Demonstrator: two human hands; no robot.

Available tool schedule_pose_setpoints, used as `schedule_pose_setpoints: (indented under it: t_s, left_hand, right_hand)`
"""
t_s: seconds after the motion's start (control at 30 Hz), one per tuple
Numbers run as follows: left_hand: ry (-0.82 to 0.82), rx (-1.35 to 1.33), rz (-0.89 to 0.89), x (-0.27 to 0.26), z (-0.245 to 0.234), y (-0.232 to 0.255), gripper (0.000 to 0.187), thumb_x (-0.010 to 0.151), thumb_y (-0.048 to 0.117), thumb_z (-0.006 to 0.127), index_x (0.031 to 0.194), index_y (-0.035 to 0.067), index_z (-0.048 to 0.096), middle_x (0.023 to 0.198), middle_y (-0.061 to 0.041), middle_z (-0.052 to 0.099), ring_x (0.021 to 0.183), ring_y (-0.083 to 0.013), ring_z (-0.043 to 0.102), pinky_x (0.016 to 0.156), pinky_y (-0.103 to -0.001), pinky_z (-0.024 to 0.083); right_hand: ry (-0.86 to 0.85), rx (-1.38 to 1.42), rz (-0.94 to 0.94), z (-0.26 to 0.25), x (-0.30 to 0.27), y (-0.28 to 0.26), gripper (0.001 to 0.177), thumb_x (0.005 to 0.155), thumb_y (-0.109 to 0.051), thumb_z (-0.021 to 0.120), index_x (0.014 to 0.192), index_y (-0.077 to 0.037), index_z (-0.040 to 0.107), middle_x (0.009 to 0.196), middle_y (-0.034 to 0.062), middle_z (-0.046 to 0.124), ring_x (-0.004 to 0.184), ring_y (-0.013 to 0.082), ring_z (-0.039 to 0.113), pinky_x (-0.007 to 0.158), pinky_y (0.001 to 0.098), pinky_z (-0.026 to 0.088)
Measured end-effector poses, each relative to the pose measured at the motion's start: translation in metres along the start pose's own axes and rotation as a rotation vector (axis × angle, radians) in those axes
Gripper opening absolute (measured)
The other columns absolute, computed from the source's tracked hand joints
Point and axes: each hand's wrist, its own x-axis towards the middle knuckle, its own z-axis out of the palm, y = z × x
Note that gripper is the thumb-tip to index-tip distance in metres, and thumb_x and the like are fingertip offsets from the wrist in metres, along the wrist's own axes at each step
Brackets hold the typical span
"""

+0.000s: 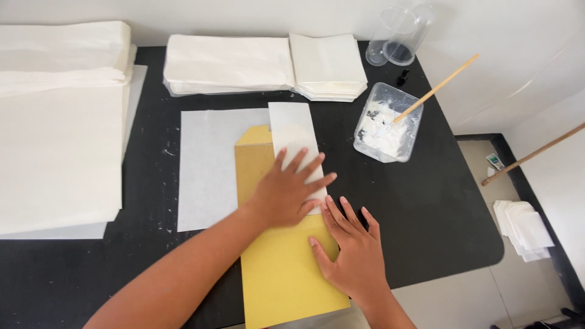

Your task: Manually folding paper around a template and applying glue to create a paper bag.

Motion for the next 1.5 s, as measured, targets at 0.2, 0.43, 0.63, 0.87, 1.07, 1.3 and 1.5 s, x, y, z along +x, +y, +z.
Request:
schedule_pose_setpoints:
  t_s: [0.2, 0.43, 0.63, 0.87, 1.07, 1.3, 1.5]
  left_hand:
    - [0.111, 0.015, -0.073, 0.020, 0.036, -0.035, 0.076, 0.095, 0.076, 0.041, 0.157, 0.031, 0.042, 0.163, -0.001, 0.039, 0.148, -0.0392, 0.036, 0.116, -0.064, 0.029]
    - [-0.333, -0.163, -0.302, 0.083, 0.001, -0.084, 0.090, 0.090, 0.082, 0.025, 0.163, 0.029, 0.019, 0.172, 0.002, 0.018, 0.158, -0.0240, 0.013, 0.125, -0.054, 0.006]
    - [-0.265, -0.049, -0.254, 0.061, 0.017, -0.061, 0.088, 0.095, 0.078, 0.019, 0.164, 0.022, 0.017, 0.171, -0.009, 0.014, 0.158, -0.0272, 0.011, 0.125, -0.057, 0.000]
    - [0.009, -0.170, -0.002, -0.018, -0.005, 0.003, 0.067, 0.104, 0.056, 0.037, 0.156, 0.015, 0.041, 0.163, -0.007, 0.041, 0.149, -0.0345, 0.036, 0.120, -0.053, 0.027]
    - [-0.020, -0.148, -0.092, 0.020, 0.022, -0.031, 0.077, 0.101, 0.064, 0.039, 0.157, 0.012, 0.037, 0.163, -0.007, 0.039, 0.149, -0.0259, 0.037, 0.119, -0.047, 0.028]
    - [-0.233, -0.202, -0.317, 0.086, 0.029, -0.075, 0.099, 0.092, 0.080, 0.035, 0.162, 0.011, 0.023, 0.170, -0.001, 0.022, 0.156, -0.0182, 0.020, 0.125, -0.040, 0.018]
    - [-0.271, -0.059, -0.193, 0.061, 0.019, -0.045, 0.095, 0.096, 0.076, 0.027, 0.163, 0.010, 0.018, 0.172, -0.009, 0.013, 0.157, -0.0245, 0.014, 0.124, -0.053, 0.008]
  right_hand:
    - [-0.011, 0.007, 0.013, 0.003, -0.001, 0.000, 0.061, 0.093, -0.047, 0.061, 0.145, -0.016, 0.059, 0.152, -0.0028, 0.057, 0.147, 0.0193, 0.045, 0.122, 0.0427, 0.022]
    - [-0.010, -0.022, 0.009, 0.004, 0.000, 0.000, 0.057, 0.094, -0.046, 0.061, 0.142, -0.015, 0.062, 0.151, -0.0033, 0.058, 0.145, 0.0205, 0.048, 0.120, 0.0439, 0.024]
    - [-0.025, -0.010, 0.015, 0.003, 0.002, 0.000, 0.057, 0.095, -0.045, 0.059, 0.144, -0.016, 0.060, 0.151, -0.0027, 0.058, 0.146, 0.0205, 0.046, 0.121, 0.0433, 0.025]
    - [-0.032, 0.008, 0.006, 0.002, 0.002, 0.000, 0.056, 0.094, -0.045, 0.060, 0.141, -0.013, 0.063, 0.151, -0.0001, 0.059, 0.145, 0.0220, 0.048, 0.119, 0.0430, 0.027]
    - [-0.027, 0.023, 0.005, 0.003, 0.003, 0.000, 0.057, 0.094, -0.042, 0.061, 0.143, -0.012, 0.061, 0.151, 0.0008, 0.059, 0.146, 0.0236, 0.047, 0.121, 0.0414, 0.029]
    - [-0.016, 0.038, 0.013, 0.002, 0.002, 0.000, 0.054, 0.095, -0.040, 0.061, 0.142, -0.013, 0.061, 0.150, -0.0002, 0.059, 0.145, 0.0237, 0.049, 0.120, 0.0419, 0.030]
    - [-0.025, 0.028, 0.030, 0.004, 0.001, 0.000, 0.053, 0.097, -0.041, 0.057, 0.142, -0.013, 0.062, 0.151, -0.0016, 0.058, 0.145, 0.0232, 0.048, 0.120, 0.0418, 0.030]
